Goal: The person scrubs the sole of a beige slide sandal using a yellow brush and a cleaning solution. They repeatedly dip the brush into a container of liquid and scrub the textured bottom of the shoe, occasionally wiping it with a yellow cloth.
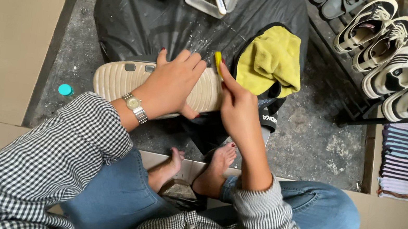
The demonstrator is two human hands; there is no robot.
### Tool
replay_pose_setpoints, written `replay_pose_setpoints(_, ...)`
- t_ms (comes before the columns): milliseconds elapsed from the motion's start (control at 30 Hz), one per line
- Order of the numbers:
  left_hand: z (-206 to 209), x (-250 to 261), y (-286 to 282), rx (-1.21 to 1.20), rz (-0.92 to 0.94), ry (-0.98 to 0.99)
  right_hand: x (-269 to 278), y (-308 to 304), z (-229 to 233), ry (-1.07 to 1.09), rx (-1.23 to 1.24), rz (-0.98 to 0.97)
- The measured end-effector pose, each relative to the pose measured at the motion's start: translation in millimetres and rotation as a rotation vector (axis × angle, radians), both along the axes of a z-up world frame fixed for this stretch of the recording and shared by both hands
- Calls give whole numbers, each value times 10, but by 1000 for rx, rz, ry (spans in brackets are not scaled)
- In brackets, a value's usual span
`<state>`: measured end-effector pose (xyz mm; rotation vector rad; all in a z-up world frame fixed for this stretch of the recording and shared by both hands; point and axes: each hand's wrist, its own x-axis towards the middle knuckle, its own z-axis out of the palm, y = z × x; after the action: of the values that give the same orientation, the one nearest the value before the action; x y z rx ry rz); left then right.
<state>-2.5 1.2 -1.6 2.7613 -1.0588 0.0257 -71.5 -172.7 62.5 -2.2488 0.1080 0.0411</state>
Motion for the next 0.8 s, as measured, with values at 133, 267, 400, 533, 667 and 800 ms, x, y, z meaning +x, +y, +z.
replay_pose_setpoints(133,81,-11,31,-4,-3,14,-180,-5,187,11,-10,-4)
replay_pose_setpoints(267,160,-36,46,7,-7,35,-650,-108,241,61,64,-31)
replay_pose_setpoints(400,238,-81,65,23,-4,22,-858,-329,147,75,457,-21)
replay_pose_setpoints(533,301,-130,62,43,-5,-15,-824,-603,-106,38,787,-283)
replay_pose_setpoints(667,365,-177,66,37,-8,-55,-616,-893,-389,-125,774,-285)
replay_pose_setpoints(800,484,-231,68,51,-5,-99,-224,-1042,-358,-400,88,-303)
